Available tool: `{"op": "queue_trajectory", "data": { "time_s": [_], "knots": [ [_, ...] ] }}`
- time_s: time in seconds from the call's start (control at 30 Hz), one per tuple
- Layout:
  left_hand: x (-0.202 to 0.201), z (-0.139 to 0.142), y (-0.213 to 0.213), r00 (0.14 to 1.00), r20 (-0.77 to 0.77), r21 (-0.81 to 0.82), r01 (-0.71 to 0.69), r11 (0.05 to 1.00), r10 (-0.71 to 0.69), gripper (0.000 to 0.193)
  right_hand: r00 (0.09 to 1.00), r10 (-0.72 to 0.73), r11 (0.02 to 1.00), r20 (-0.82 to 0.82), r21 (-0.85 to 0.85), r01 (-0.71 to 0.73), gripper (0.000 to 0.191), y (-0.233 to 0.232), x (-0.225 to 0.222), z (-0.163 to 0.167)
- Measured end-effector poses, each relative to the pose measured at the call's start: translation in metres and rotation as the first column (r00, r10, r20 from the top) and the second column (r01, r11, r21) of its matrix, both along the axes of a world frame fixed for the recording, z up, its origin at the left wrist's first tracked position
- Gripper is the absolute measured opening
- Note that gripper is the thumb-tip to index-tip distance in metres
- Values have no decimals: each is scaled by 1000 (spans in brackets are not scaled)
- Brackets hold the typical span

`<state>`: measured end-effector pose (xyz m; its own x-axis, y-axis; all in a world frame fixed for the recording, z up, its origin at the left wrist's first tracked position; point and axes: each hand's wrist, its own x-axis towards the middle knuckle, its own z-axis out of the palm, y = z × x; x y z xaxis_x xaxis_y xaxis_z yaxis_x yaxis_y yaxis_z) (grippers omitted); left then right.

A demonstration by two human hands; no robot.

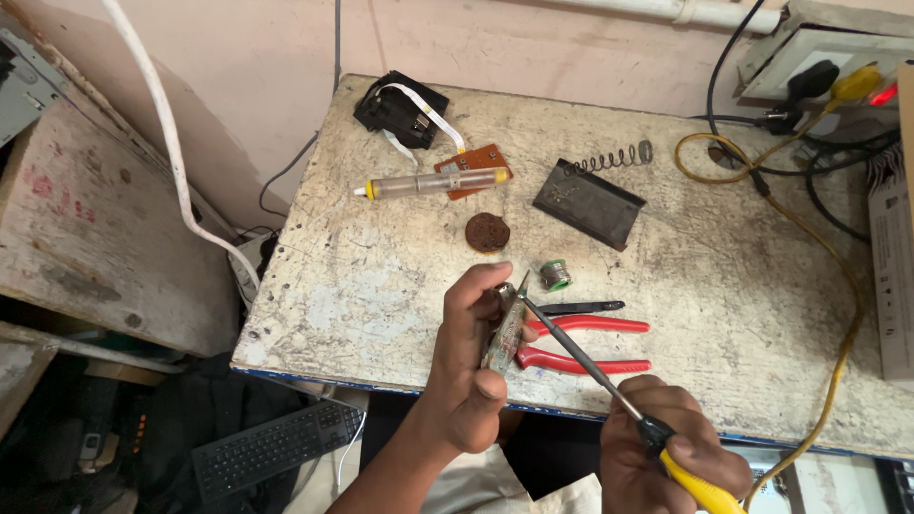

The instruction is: The person holds a green circuit board in one hand and uses a soldering iron with the other hand to solder and rework a connector mounted on the board, repositioning the board repeatedly to reach different joints. A second person briefly assists by holding the board steady while the person continues soldering.

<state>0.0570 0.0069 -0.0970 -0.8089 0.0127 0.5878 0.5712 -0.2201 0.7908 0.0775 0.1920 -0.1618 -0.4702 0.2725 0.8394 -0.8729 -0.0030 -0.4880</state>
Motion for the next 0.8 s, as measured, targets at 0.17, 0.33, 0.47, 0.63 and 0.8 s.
{"op": "queue_trajectory", "data": {
  "time_s": [0.17, 0.33, 0.47, 0.63, 0.8],
  "knots": [
    [1, 6, -3, 1000, 18, -34, 4, 999, -3, 100, 992, 21, 1000, -126, 2, -21, 33, -5, -14, 1],
    [1, 6, -2, 1000, 7, -33, 16, 999, -16, 95, 988, 146, 989, 43, -32, -145, 33, 2, 4, 7],
    [1, 1, -2, 1000, 6, -46, -6, 999, 7, 93, 984, 115, 993, 135, -8, -115, 25, 7, 9, 10],
    [0, -4, -2, 1000, 17, -46, -10, 999, 11, 93, 988, 139, 990, 73, 28, -141, 29, 4, 2, 14],
    [0, -6, -1, 1000, 29, -37, 6, 999, -4, 94, 995, 90, 996, -42, -3, -90, 36, -1, -8, 10]
  ]
}}
